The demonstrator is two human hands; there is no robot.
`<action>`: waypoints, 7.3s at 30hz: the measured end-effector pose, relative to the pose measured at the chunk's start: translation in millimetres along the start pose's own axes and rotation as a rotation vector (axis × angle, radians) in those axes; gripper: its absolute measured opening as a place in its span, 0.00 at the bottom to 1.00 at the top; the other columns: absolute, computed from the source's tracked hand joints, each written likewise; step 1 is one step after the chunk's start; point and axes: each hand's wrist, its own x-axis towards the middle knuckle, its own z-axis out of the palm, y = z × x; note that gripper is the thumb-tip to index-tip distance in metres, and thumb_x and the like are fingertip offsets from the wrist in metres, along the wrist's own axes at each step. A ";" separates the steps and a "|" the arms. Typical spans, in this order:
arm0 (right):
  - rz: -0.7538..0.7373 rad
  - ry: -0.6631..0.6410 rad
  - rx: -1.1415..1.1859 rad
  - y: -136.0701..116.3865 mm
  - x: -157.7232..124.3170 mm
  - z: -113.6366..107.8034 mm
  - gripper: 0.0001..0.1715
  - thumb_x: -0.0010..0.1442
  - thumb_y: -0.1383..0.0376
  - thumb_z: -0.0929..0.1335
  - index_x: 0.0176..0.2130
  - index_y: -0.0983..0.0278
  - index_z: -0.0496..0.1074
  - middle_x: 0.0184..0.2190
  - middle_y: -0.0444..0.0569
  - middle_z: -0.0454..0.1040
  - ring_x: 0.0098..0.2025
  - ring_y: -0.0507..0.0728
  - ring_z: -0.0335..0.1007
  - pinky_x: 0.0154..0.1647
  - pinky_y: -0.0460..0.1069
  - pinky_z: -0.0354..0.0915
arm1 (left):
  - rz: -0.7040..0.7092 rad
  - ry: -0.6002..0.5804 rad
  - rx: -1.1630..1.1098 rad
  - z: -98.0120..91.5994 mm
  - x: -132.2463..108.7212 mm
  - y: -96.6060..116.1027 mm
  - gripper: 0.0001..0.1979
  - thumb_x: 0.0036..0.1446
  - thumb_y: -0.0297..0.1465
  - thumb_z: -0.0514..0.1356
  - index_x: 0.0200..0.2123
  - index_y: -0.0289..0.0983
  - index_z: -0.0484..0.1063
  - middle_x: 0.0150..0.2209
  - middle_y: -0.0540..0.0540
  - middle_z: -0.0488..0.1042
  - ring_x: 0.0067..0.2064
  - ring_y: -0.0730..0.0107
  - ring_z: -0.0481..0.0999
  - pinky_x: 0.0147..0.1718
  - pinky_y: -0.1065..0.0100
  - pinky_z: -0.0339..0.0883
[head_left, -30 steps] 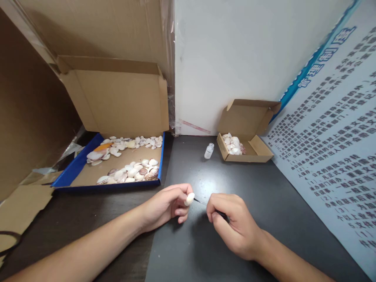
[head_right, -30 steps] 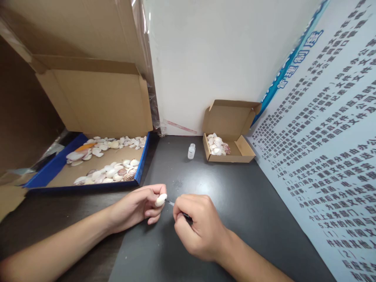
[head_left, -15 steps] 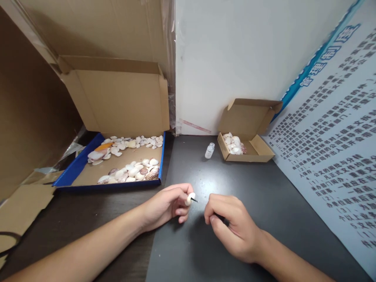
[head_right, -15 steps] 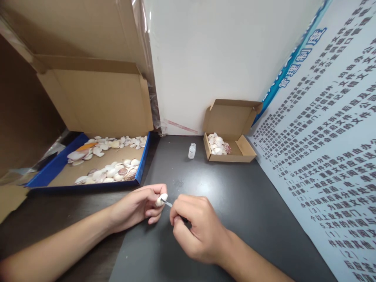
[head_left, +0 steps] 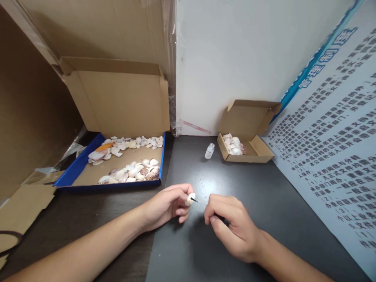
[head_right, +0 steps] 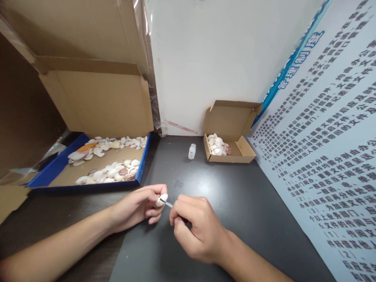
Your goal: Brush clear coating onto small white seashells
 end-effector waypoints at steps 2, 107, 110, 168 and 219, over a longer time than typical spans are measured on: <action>0.047 -0.043 -0.016 1.0 0.2 1.0 0.10 0.55 0.73 0.59 0.26 0.63 0.63 0.21 0.43 0.65 0.23 0.50 0.59 0.26 0.45 0.54 | -0.007 0.002 -0.007 0.0 0.0 -0.1 0.03 0.49 0.24 0.54 0.26 0.37 0.61 0.19 0.55 0.54 0.21 0.77 0.51 0.22 0.73 0.57; 0.101 -0.070 -0.052 0.9 -0.2 -1.0 0.10 0.54 0.74 0.59 0.25 0.62 0.61 0.20 0.42 0.64 0.22 0.50 0.58 0.26 0.46 0.53 | 0.015 -0.001 -0.063 0.3 -1.7 -0.5 0.04 0.52 0.24 0.52 0.27 0.35 0.64 0.21 0.54 0.55 0.22 0.76 0.52 0.23 0.73 0.56; 0.027 -0.047 -0.032 0.5 0.0 -1.1 0.11 0.55 0.74 0.58 0.26 0.62 0.63 0.21 0.42 0.64 0.22 0.50 0.58 0.26 0.46 0.54 | 0.018 -0.005 -0.071 -0.1 -1.8 -1.3 0.03 0.52 0.24 0.53 0.28 0.35 0.65 0.22 0.53 0.56 0.22 0.77 0.53 0.22 0.72 0.56; 0.096 -0.043 -0.008 3.0 0.7 -0.3 0.11 0.55 0.74 0.59 0.25 0.62 0.63 0.21 0.42 0.65 0.22 0.50 0.59 0.26 0.45 0.55 | -0.003 0.026 -0.010 2.3 -2.2 0.0 0.02 0.53 0.26 0.55 0.29 0.36 0.63 0.21 0.55 0.53 0.21 0.78 0.53 0.23 0.73 0.56; 0.126 -0.047 -0.030 1.5 0.6 -0.6 0.10 0.55 0.74 0.60 0.25 0.62 0.63 0.21 0.42 0.66 0.22 0.50 0.60 0.26 0.45 0.55 | -0.002 0.024 0.009 2.8 -1.9 -0.8 0.04 0.54 0.29 0.57 0.30 0.37 0.63 0.21 0.56 0.55 0.21 0.79 0.54 0.22 0.73 0.56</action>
